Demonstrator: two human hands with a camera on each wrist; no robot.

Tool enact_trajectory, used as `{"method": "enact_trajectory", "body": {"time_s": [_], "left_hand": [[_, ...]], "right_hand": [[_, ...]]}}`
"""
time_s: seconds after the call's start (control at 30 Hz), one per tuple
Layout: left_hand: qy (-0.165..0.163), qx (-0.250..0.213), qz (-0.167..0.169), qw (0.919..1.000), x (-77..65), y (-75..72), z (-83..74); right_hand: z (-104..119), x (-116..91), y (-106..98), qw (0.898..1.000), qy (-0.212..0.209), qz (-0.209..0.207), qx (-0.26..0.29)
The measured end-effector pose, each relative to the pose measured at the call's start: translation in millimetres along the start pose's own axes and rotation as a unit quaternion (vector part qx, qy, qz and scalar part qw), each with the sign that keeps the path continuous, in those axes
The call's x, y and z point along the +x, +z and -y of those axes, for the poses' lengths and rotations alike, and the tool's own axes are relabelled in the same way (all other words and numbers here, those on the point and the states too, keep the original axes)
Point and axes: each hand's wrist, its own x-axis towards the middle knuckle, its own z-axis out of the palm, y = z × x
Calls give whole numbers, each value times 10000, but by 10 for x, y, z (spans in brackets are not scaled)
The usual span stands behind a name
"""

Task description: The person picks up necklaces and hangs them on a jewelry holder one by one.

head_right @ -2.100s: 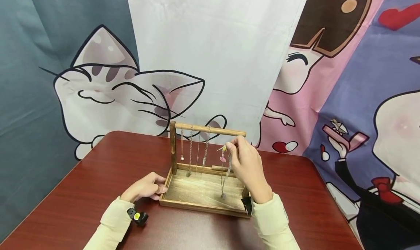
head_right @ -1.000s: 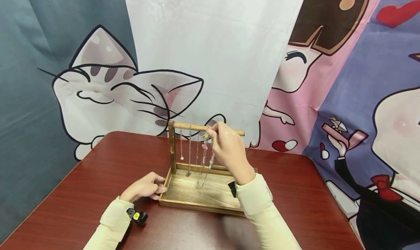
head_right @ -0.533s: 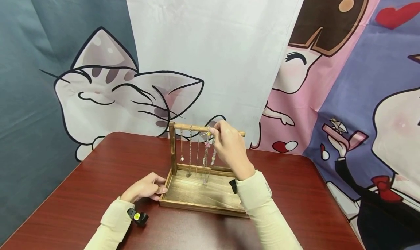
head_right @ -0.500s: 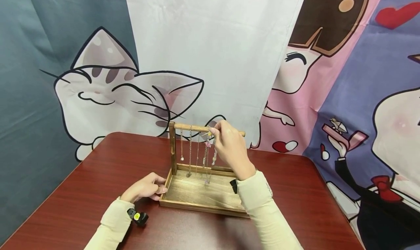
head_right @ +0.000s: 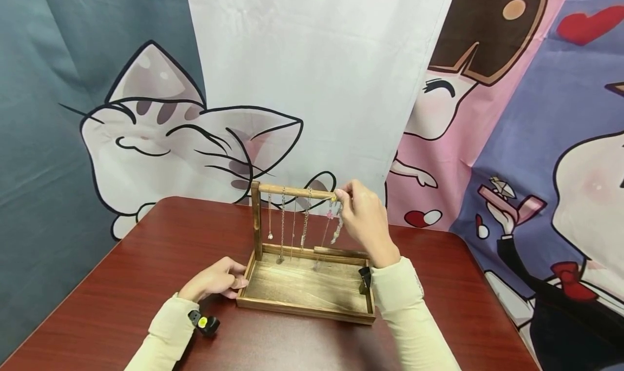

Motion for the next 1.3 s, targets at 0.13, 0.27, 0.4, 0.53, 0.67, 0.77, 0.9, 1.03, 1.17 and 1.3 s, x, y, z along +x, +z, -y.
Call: {"method": "enact_trajectory", "body": {"time_s": [0.13, 0.27, 0.4, 0.53, 0.67, 0.77, 0.9, 1.03, 1.17, 1.3], "left_hand": [[-47, 21, -18, 10000, -13, 0, -13], [-66, 2, -43, 10000, -24, 4, -11], [-18, -33, 11, 10000, -23, -4, -3], [-10, -41, 27, 10000, -23, -15, -1], [-62, -59, -8, 10000, -22, -15, 5], [-65, -62, -11, 10000, -20, -11, 8], [-62, -45, -23, 10000, -15, -6, 6], [-73, -28, -42, 10000, -11, -4, 4], [-89, -15, -47, 9999, -10, -5, 5], [-56, -36, -14, 10000, -1, 0, 16]], "right_hand": [[-72, -8, -45, 9999, 122, -109, 45], [-151, -9, -88, 9996, 208, -154, 74], [-223, 2, -133, 9993, 270, -258, 30], [-289, 27, -170, 9989, 334, -318, -23], [-352, 40, -205, 9985, 447, -330, -11], [-398, 41, -232, 9980, 524, -351, -4], [-454, 45, -265, 9973, 639, -350, -42], [-494, 63, -295, 9965, 753, -360, -95], [-508, 89, -316, 9958, 865, -270, -105], [-505, 113, -326, 9956, 900, -221, -116]]}}
